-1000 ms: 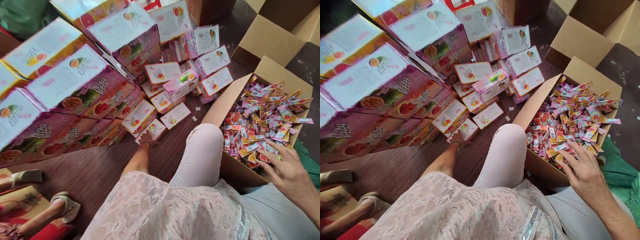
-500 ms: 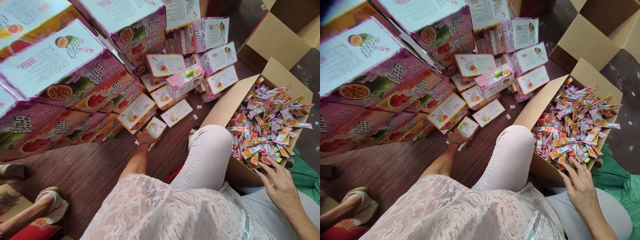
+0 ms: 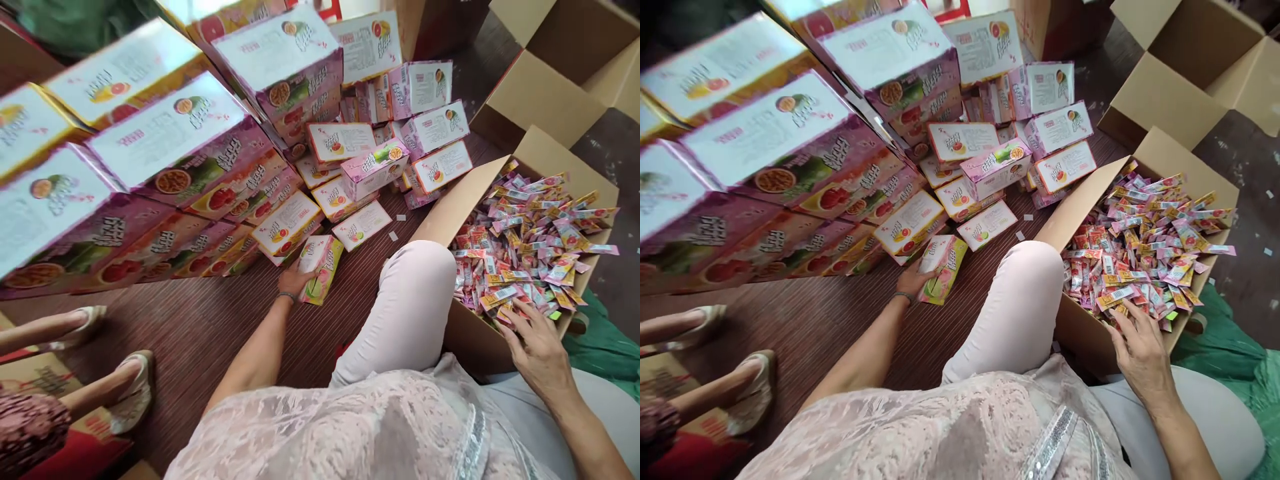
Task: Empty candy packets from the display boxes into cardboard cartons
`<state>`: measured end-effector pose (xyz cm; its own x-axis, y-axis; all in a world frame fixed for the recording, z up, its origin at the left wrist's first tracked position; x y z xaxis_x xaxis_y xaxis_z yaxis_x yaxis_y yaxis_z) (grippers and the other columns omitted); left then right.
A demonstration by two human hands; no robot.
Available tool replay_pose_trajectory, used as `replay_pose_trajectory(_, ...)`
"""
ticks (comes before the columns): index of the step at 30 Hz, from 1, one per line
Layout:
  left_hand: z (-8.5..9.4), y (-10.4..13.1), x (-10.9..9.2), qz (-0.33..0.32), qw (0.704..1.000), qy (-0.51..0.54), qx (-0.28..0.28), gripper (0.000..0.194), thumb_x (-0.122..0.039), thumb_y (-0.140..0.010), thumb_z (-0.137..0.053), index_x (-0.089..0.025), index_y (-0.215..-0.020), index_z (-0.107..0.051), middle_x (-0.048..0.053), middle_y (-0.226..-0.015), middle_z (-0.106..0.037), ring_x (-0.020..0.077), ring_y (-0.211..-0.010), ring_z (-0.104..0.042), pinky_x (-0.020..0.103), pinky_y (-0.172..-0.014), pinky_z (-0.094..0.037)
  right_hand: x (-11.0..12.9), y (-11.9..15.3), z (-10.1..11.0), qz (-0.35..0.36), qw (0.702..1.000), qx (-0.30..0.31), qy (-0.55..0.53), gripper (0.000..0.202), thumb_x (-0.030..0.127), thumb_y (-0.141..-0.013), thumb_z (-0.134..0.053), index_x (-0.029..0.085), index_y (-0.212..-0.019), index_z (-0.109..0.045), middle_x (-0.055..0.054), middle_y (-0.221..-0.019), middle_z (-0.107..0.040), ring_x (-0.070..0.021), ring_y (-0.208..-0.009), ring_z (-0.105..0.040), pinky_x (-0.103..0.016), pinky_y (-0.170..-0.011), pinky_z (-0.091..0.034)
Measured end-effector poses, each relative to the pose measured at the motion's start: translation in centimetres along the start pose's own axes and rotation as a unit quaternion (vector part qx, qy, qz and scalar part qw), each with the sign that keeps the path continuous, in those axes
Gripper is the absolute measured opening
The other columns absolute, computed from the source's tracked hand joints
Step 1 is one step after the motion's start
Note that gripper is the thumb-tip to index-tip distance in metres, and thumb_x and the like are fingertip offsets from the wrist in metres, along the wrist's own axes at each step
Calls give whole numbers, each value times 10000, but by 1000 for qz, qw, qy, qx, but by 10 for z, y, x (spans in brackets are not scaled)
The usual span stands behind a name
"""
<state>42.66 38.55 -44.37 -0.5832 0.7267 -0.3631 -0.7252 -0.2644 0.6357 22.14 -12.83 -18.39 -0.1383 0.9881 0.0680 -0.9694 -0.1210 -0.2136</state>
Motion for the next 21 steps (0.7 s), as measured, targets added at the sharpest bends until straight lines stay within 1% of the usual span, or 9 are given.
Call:
replay_pose_trajectory(2,14,20,-6,-14,988,154,-13,971,-629,-619,-908,-147,-1428,-670,160,-1282,-756,372,-1208,-688,469,-1046,-545,8,0,-2,10,999,-27,-20,238,216,-1037,-621,178,-1258,-701,-197,-1293,-724,-351,-1133,-741,-523,-962,-596)
replay_pose_trajectory(4,30,43,-23,-42,952,304,-17,1033,-633,-515,-946,-85,-1360,-715,144,-1115,-792,325,-1023,-733,424,-912,-604,20,-5,-1,17,997,-61,-49,230,178,-1030,-631,178,-1249,-702,-183,-1265,-742,-329,-1102,-755,-497,-950,-605)
replay_pose_trajectory(6,51,69,-53,-75,905,419,-8,1092,-558,-380,-1002,-30,-1300,-744,137,-988,-798,292,-878,-729,396,-815,-619,36,-18,8,20,991,-100,-85,240,147,-1023,-640,195,-1252,-696,-154,-1225,-761,-296,-1071,-762,-466,-947,-612)
replay_pose_trajectory(7,63,83,-74,-97,894,437,2,1105,-529,-344,-1014,-23,-1290,-751,129,-956,-798,277,-831,-721,383,-780,-619,46,-27,15,23,987,-117,-105,255,133,-1024,-636,208,-1262,-690,-136,-1204,-767,-278,-1061,-761,-453,-955,-613)
replay_pose_trajectory(11,112,158,-179,-233,896,373,57,1059,-490,-404,-1017,-83,-1345,-754,112,-1011,-811,300,-853,-737,386,-756,-632,102,-76,58,109,960,-191,-173,255,133,-1044,-601,201,-1279,-675,-105,-1169,-769,-231,-1128,-727,-407,-1044,-586)
replay_pose_trajectory(14,134,229,-261,-371,891,251,75,958,-478,-483,-989,-115,-1343,-772,113,-1128,-810,374,-1064,-728,439,-913,-628,138,-110,87,207,946,-223,-113,228,203,-1078,-581,173,-1285,-671,-103,-1290,-739,-226,-1293,-635,-383,-1118,-521)
replay_pose_trajectory(17,135,289,-325,-492,856,129,89,881,-462,-547,-937,-130,-1348,-777,111,-1270,-783,395,-1214,-669,442,-1036,-570,140,-131,104,224,947,-231,10,192,229,-1112,-520,183,-1200,-685,-77,-1194,-746,-221,-1199,-628,-387,-1039,-497)
replay_pose_trajectory(19,126,308,-355,-524,841,79,111,876,-444,-529,-937,-143,-1338,-785,102,-1290,-777,383,-1167,-684,395,-928,-589,128,-132,114,213,956,-198,46,207,194,-1113,-485,182,-1045,-681,-56,-978,-726,-213,-1015,-634,-386,-969,-480)
replay_pose_trajectory(21,103,312,-376,-503,839,82,193,830,-395,-529,-945,-145,-1307,-801,94,-1179,-807,324,-972,-729,320,-719,-574,115,-123,124,205,968,-145,30,237,191,-1103,-491,194,-925,-647,-34,-857,-677,-200,-885,-603,-375,-922,-456)
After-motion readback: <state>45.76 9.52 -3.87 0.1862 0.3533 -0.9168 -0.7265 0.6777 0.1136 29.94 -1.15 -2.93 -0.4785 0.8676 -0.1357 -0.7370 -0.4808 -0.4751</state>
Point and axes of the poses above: each hand's wrist, its own y-axis away from the middle knuckle, its own z-axis out of the back of the hand, x = y × z, the point moved 5 cm from there along -y, towards the middle knuckle
